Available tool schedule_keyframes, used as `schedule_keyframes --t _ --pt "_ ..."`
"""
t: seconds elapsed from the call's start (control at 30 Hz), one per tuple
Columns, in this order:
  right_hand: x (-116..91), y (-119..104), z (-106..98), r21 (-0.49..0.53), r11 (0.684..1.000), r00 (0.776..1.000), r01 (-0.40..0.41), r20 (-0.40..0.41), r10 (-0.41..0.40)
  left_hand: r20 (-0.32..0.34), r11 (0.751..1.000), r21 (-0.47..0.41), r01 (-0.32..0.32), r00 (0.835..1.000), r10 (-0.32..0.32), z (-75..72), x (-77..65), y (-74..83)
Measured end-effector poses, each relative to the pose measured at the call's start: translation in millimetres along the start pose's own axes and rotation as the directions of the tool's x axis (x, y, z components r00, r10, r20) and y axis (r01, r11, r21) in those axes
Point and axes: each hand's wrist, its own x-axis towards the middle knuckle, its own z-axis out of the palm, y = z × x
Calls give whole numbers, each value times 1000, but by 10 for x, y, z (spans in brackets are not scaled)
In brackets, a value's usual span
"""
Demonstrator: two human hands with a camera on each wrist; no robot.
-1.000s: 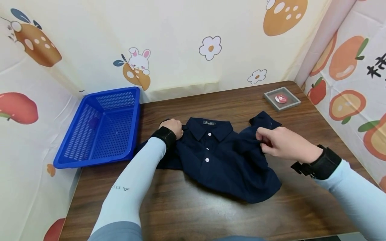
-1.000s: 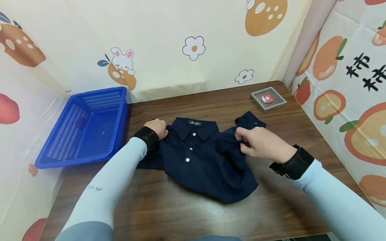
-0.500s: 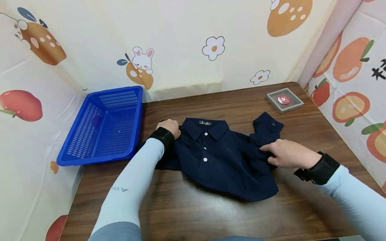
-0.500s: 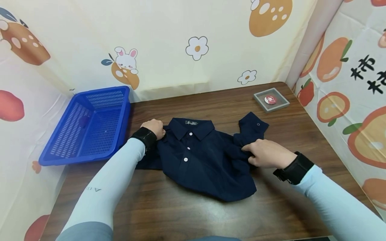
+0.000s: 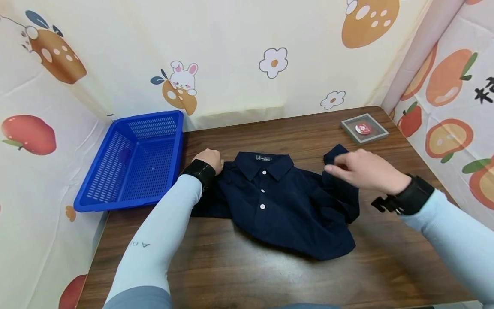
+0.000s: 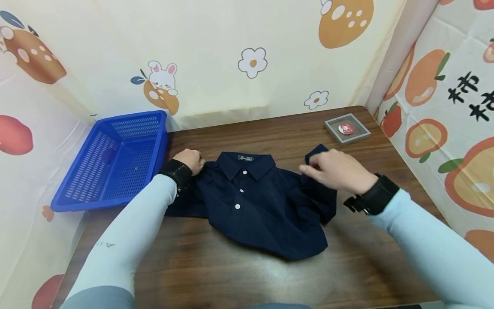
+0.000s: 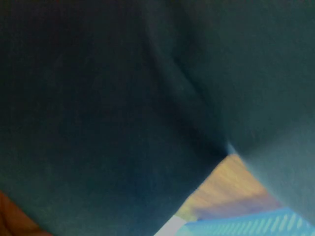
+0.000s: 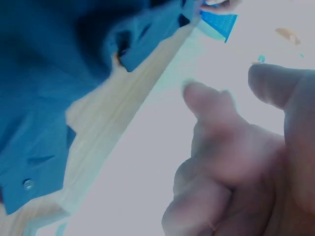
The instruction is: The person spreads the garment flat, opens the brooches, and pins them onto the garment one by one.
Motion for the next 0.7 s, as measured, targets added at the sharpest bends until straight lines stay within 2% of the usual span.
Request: schedule_keyframes --t 0.1,0.17,0.23,0.37,0.53,0.7 --pt "219 42 -3 35 996 997 80 -5 -80 11 1000 12 -4 1000 4 -5 25 -47" --pt "341 63 47 58 992 992 115 40 -118 23 999 13 -30 999 30 6 39 -73" --pt "439 92 132 64 991 986 117 108 -123 29 997 12 -70 997 70 27 51 -96" --pt "548 176 300 33 998 975 55 215 -61 27 993 5 -116 993 116 74 59 -132" --pt "552 337 420 -14 999 956 -34 290 36 69 997 4 -80 994 80 110 35 -162" --pt "489 483 448 -15 998 931 -61 359 62 72 997 15 -72 995 71 132 42 -212"
